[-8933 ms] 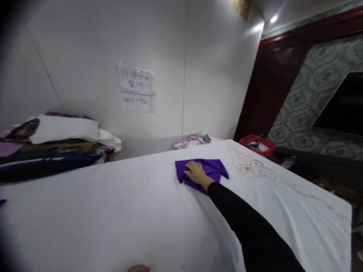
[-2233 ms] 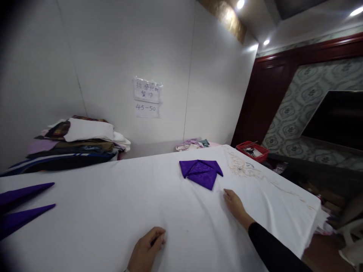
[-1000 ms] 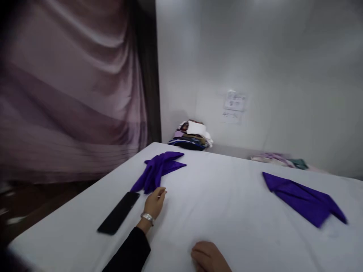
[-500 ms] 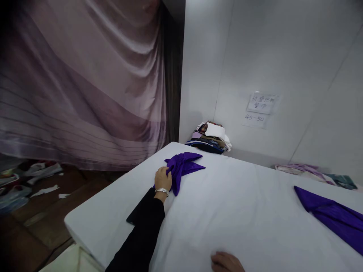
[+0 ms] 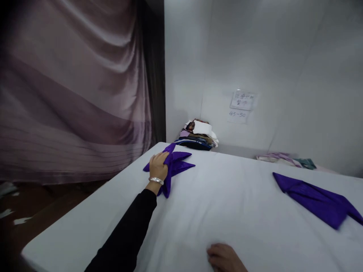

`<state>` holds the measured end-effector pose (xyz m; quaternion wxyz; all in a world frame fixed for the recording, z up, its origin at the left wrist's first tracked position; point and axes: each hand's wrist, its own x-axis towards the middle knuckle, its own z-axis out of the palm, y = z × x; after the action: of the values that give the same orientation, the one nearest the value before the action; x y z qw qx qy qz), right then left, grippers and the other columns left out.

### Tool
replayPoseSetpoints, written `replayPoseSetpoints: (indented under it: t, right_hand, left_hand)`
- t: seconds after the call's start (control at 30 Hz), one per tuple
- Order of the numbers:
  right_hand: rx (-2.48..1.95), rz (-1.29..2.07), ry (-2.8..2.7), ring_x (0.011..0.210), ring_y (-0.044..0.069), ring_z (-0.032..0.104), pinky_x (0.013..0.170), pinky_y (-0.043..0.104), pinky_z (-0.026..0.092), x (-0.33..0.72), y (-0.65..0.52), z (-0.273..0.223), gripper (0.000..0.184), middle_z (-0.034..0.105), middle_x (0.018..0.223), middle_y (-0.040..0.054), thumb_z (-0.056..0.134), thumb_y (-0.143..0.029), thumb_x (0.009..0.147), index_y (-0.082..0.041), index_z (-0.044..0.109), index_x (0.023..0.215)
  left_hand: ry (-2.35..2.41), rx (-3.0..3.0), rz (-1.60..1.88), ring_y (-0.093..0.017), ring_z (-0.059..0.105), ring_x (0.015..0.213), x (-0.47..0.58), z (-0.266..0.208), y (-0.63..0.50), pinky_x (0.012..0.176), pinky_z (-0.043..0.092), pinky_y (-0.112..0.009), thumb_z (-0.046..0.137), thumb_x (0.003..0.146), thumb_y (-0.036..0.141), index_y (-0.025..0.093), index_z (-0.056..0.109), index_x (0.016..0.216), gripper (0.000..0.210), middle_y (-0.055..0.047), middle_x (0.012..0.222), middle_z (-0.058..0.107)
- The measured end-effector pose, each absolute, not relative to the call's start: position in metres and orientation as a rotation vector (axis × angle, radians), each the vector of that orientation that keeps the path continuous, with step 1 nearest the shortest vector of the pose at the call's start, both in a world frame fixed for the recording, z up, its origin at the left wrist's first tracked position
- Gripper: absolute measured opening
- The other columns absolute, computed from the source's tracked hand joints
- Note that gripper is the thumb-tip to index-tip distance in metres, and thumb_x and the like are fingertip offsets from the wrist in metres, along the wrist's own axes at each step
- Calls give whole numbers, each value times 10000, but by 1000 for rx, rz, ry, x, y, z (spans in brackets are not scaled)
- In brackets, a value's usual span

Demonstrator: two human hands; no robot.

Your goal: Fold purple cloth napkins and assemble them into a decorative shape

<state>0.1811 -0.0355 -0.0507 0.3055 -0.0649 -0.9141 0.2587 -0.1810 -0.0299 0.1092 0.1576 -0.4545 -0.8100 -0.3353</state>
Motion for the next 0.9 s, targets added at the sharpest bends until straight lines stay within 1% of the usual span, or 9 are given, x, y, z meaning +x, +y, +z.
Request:
replayPoseSetpoints:
  t: [0.07, 0.13, 0.2, 0.27, 0.4, 0.53, 0.67, 0.77, 0.9]
  right_hand:
    - [-410, 930, -2365, 970, 218, 611, 841, 337, 503, 183, -42, -36, 231, 673, 1021, 42, 512, -325, 848, -318, 642, 1040]
    - [-731, 1150, -2188, 859, 218, 635, 778, 331, 523, 189, -45, -21, 257, 691, 909, 56, 486, -408, 849, -259, 681, 924]
    - [-990, 1266, -1910, 761, 224, 642, 717, 345, 536, 200, -42, -8, 359, 694, 823, 72, 510, -511, 799, -212, 690, 884]
    - [-1130, 1282, -1666, 713, 232, 644, 690, 367, 539, 218, -36, -1, 441, 693, 791, 81, 570, -574, 718, -189, 692, 896]
    - [-1299, 1163, -1456, 710, 228, 643, 672, 365, 531, 260, -29, 1, 459, 692, 806, 84, 593, -571, 687, -185, 688, 916]
    - [-1319, 975, -1513, 863, 249, 624, 701, 357, 516, 276, -28, 1, 413, 681, 938, 98, 571, -529, 717, -191, 667, 935]
    - [-1229, 810, -1724, 1018, 232, 565, 855, 372, 463, 262, -17, 6, 352, 626, 1095, 78, 531, -443, 778, -217, 628, 1030]
    - [-1207, 785, -1841, 1097, 234, 515, 934, 404, 409, 246, -9, 11, 422, 568, 1200, 73, 546, -391, 767, -223, 566, 1154]
    - [-1126, 972, -1913, 1030, 228, 553, 912, 405, 421, 241, -14, 13, 478, 618, 1103, 72, 527, -339, 763, -205, 518, 1222]
  left_hand:
    - [-1936, -1710, -839, -219, 332, 1279, -137, 117, -31, 1079, 134, -507, 417, 772, 40, 251, 539, 1167, 464, -12, 1262, 547]
    - [-1538, -2071, -725, -219, 289, 1305, -89, 111, -39, 1075, 101, -551, 392, 812, 55, 258, 522, 1182, 442, -21, 1278, 533]
    - [-1159, -2364, -615, -193, 246, 1325, -48, 96, -53, 1084, 136, -525, 376, 836, 72, 242, 462, 1236, 443, -37, 1348, 459]
    - [-1036, -2487, -609, -184, 224, 1333, -23, 76, -68, 1087, 175, -498, 365, 818, 33, 218, 439, 1252, 478, -46, 1390, 400]
    - [-1392, -2448, -860, -209, 321, 1289, -16, 38, -77, 1044, 284, -480, 378, 763, 1, 204, 475, 1217, 507, -79, 1366, 427]
    - [-1695, -2374, -1135, -199, 493, 1134, -16, 17, -57, 958, 403, -427, 408, 819, 121, 202, 539, 1132, 349, -78, 1210, 567]
    - [-1839, -2460, -1106, -230, 542, 1057, 9, 16, -38, 919, 416, -440, 483, 827, 262, 184, 595, 1037, 251, -85, 1088, 636]
    - [-1959, -2507, -1062, -262, 559, 1031, 36, 19, -38, 909, 403, -480, 523, 802, 348, 159, 555, 1112, 364, -116, 1084, 637]
    - [-1842, -2703, -1259, -228, 576, 1003, 57, 17, -59, 919, 406, -432, 548, 753, 235, 175, 520, 1162, 415, -92, 1098, 636]
